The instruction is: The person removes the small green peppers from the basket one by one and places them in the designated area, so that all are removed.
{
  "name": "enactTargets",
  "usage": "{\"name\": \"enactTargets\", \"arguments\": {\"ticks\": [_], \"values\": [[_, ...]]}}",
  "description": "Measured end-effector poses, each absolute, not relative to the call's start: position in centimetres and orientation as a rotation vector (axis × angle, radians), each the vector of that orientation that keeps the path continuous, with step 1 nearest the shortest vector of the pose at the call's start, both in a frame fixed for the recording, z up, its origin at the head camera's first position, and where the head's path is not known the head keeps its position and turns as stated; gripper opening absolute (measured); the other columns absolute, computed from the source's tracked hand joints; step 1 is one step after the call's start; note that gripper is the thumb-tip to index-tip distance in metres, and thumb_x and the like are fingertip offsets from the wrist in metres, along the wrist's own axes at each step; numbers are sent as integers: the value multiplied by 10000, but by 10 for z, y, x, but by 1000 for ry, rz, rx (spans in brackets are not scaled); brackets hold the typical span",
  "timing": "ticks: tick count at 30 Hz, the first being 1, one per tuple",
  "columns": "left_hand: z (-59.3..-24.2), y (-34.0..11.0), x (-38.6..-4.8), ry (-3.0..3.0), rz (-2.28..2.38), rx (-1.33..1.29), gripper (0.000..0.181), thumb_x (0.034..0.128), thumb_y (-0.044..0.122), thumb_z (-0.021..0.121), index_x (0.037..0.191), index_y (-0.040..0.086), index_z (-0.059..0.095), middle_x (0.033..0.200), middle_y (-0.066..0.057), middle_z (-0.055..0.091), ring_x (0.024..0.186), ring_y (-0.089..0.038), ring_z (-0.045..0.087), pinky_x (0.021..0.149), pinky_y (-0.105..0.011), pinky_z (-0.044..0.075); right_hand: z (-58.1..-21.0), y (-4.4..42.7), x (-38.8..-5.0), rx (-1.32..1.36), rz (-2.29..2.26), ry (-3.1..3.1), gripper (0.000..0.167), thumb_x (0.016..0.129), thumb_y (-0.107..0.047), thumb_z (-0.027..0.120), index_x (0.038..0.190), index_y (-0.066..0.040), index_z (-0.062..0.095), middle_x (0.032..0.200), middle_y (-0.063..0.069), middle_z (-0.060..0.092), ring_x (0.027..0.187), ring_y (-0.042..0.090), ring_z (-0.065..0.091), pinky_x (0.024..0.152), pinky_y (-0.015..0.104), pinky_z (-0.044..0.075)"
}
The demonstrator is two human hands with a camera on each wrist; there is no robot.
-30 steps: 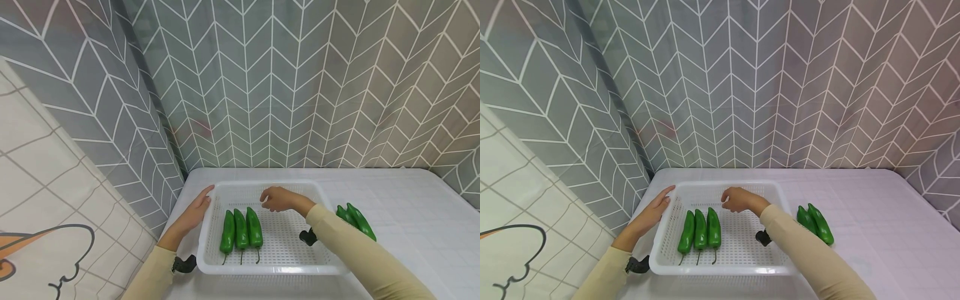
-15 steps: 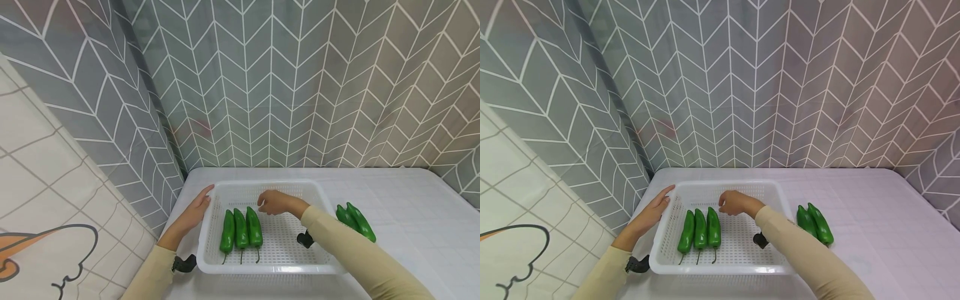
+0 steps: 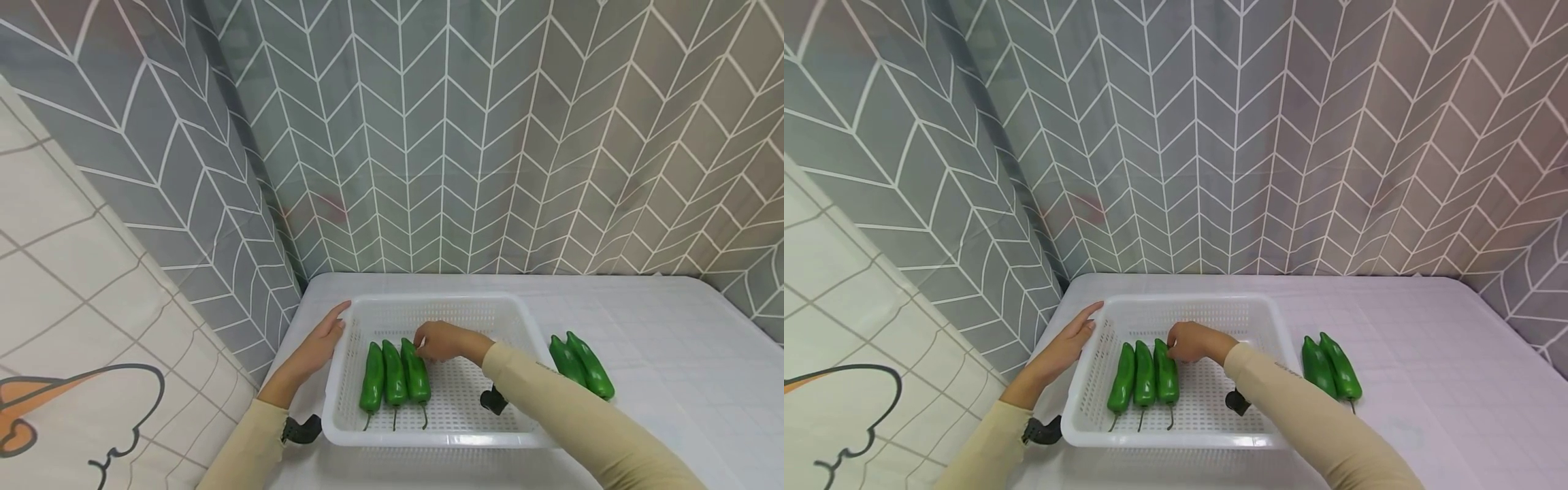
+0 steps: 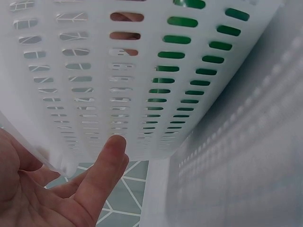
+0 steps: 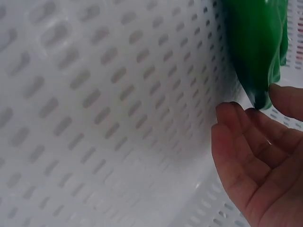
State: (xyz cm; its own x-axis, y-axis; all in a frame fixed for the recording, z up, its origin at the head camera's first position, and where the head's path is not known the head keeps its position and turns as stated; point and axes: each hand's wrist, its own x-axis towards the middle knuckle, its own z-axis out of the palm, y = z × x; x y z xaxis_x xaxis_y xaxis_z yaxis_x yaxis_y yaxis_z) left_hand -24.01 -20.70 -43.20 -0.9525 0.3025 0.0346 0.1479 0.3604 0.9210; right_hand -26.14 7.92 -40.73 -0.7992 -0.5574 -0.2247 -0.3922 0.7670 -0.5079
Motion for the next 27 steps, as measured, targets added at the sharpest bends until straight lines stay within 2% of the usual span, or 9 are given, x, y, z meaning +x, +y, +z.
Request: {"name": "enactTargets", "arguments": {"ticks": [7,14,27], "values": [[-433,-207,-240,2470,1656,415,507,1136,228,313,1622,138,200,1414,-219,527,1170,-335,629,968,-507,518,-410,73,-259,-737,-623,2606,174,963,-106,671,1090,7,713,828,20,670,709,128,636,674,309,552],[-432,-206,-240,2474,1651,416,511,1136,231,317,1624,136,195,1405,-218,531,1158,-333,636,971,-515,515,-413,70,-258,-652,-717,2568,185,968,-81,671,1124,17,690,795,37,666,653,140,648,600,291,563],[-431,-207,-241,2477,1644,397,504,1135,211,303,1624,140,202,1381,-204,554,1142,-301,639,1010,-513,483,-413,68,-257,-629,-772,2543,212,967,-45,672,1163,33,679,875,76,680,654,156,661,596,295,578]]}}
